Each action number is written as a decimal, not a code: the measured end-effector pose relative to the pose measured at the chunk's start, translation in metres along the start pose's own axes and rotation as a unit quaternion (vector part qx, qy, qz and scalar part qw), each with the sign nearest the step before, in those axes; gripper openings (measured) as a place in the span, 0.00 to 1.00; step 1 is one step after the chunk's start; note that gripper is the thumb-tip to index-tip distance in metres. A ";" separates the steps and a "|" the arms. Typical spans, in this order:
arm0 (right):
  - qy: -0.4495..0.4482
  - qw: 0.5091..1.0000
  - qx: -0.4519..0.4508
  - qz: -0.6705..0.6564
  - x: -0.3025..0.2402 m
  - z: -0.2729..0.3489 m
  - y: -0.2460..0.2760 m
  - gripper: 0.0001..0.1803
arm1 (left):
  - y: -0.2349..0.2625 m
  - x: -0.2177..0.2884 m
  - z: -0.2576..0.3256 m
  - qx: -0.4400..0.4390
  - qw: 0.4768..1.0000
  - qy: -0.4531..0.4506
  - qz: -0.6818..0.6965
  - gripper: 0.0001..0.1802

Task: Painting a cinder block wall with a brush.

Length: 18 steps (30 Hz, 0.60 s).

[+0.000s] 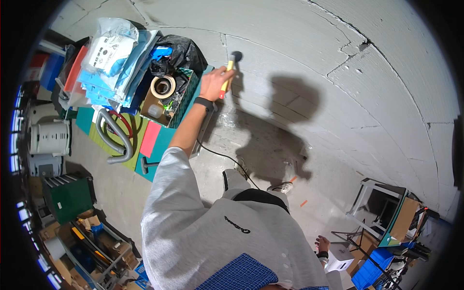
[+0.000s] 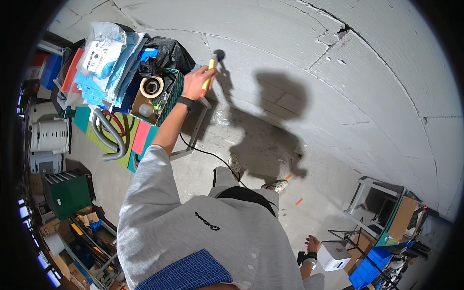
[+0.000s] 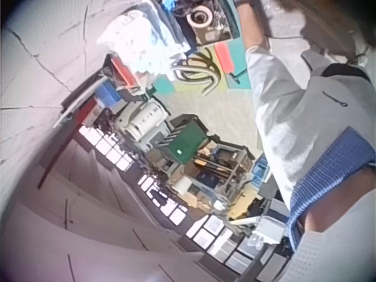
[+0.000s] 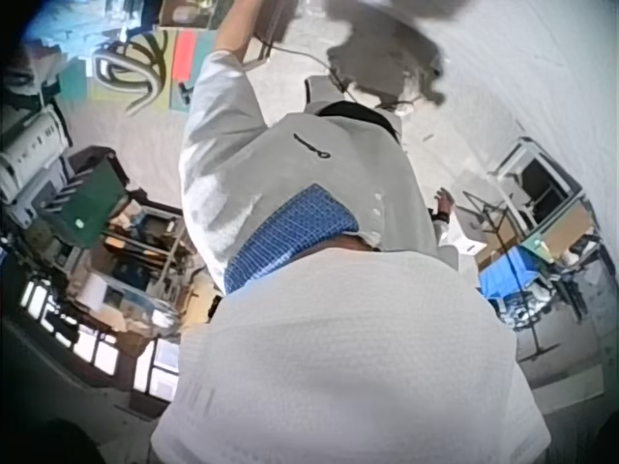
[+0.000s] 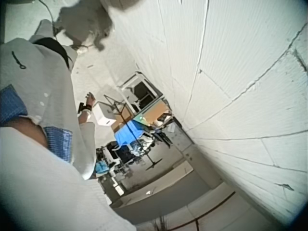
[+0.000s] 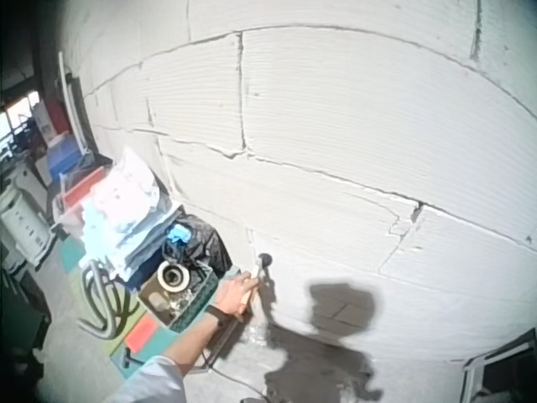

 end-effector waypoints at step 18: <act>0.454 0.861 0.128 0.189 -0.383 0.166 -0.064 0.43 | 0.000 0.286 0.002 -0.156 0.908 -0.206 0.329 0.13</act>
Point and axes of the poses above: each hand's wrist, its own z-axis away from the middle knuckle, its own y-axis out of the back of the hand, x = y × z, the point moved 1 cm from there along -z, towards the middle knuckle
